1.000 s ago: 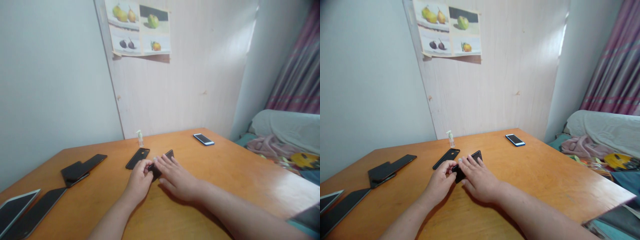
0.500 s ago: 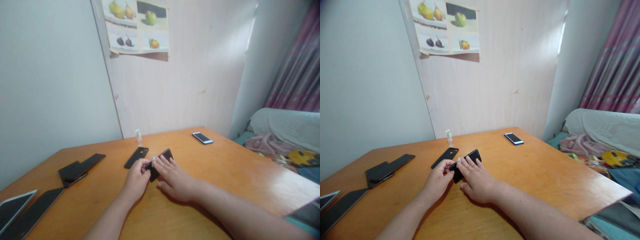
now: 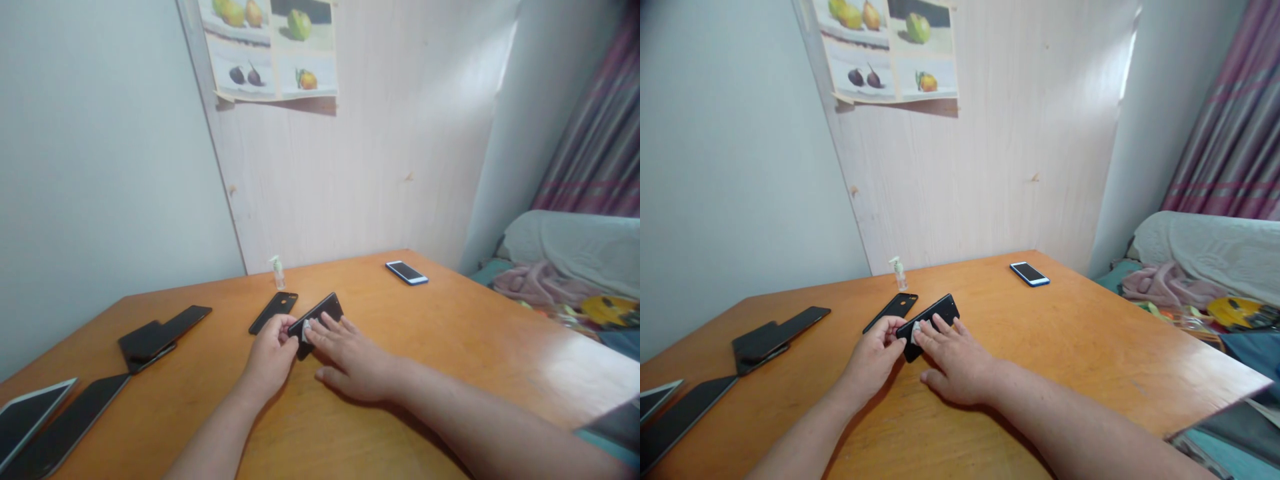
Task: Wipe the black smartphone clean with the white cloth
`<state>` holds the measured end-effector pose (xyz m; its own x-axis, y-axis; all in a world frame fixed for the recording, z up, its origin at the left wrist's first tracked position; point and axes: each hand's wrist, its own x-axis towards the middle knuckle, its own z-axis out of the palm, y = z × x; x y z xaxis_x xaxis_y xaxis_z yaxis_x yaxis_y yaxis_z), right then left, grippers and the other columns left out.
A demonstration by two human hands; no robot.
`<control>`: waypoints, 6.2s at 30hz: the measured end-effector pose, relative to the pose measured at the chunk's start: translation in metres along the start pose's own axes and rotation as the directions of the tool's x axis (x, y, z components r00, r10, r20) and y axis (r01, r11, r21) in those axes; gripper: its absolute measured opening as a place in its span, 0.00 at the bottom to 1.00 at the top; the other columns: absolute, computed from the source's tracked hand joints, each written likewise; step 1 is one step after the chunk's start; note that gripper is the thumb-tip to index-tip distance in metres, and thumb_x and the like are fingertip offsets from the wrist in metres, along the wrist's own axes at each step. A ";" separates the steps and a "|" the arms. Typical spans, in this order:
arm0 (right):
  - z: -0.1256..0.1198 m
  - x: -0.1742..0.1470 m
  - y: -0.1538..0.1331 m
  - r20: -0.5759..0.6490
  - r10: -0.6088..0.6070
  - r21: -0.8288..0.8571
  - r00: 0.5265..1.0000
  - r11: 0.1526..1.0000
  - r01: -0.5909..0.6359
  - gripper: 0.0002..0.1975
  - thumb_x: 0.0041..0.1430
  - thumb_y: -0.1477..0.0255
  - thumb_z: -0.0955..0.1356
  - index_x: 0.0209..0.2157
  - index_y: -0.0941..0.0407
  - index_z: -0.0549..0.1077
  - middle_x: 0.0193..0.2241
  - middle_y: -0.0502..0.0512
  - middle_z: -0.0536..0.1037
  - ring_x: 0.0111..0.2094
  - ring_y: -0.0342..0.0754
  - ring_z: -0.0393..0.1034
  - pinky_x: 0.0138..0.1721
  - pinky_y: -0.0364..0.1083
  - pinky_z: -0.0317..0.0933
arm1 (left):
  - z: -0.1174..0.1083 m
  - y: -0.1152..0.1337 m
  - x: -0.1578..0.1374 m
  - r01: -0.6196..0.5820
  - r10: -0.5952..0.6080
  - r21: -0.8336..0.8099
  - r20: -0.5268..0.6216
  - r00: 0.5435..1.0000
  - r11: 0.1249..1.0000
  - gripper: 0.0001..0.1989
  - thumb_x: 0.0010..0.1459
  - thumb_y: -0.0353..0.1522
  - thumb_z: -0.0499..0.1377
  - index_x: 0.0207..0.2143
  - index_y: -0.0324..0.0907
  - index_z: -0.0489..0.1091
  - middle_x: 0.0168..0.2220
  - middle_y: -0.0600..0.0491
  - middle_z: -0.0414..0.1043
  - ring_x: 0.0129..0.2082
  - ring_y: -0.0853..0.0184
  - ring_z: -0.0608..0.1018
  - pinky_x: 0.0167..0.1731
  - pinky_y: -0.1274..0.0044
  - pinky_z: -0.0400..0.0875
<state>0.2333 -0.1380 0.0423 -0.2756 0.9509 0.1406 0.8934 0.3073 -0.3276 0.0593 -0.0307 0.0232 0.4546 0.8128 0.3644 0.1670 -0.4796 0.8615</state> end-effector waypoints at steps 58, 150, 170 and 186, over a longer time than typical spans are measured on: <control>-0.004 -0.006 -0.016 0.014 -0.075 -0.059 0.997 0.995 0.076 0.41 0.59 0.59 0.64 0.68 0.55 0.44 0.68 0.56 0.43 0.68 0.57 0.30 0.66 0.60 0.30 | 0.005 -0.003 -0.002 0.027 -0.022 -0.079 0.067 0.998 0.996 0.11 0.55 0.32 0.56 0.40 0.41 0.74 0.41 0.48 0.76 0.43 0.61 0.76 0.46 0.70 0.69; 0.003 0.002 0.011 -0.016 0.229 -0.014 0.973 0.973 -0.230 0.41 0.59 0.50 0.62 0.67 0.55 0.50 0.67 0.62 0.49 0.67 0.62 0.36 0.63 0.65 0.34 | 0.003 -0.009 0.003 0.276 -0.277 -0.238 0.028 0.960 0.931 0.15 0.45 0.31 0.60 0.38 0.38 0.72 0.32 0.52 0.76 0.30 0.67 0.75 0.34 0.76 0.66; 0.002 0.002 0.008 -0.004 0.067 -0.009 0.998 0.998 -0.067 0.39 0.60 0.50 0.61 0.67 0.53 0.49 0.67 0.58 0.50 0.68 0.60 0.35 0.64 0.63 0.32 | 0.004 -0.008 0.003 0.277 -0.275 -0.240 0.043 0.961 0.930 0.13 0.45 0.32 0.61 0.36 0.38 0.72 0.32 0.52 0.76 0.30 0.67 0.75 0.34 0.76 0.67; 0.001 0.009 0.025 -0.125 0.384 -0.082 0.915 0.915 -0.395 0.38 0.63 0.48 0.55 0.65 0.58 0.53 0.66 0.65 0.51 0.67 0.64 0.35 0.61 0.69 0.29 | 0.005 -0.002 0.000 0.261 -0.262 -0.203 0.021 0.965 0.944 0.12 0.46 0.31 0.59 0.36 0.38 0.72 0.31 0.52 0.75 0.30 0.67 0.75 0.33 0.76 0.67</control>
<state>0.2532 -0.1217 0.0343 0.1350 0.9836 0.1192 0.9555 -0.0974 -0.2786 0.0637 -0.0312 0.0198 0.4132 0.9029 0.1186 0.0985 -0.1738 0.9798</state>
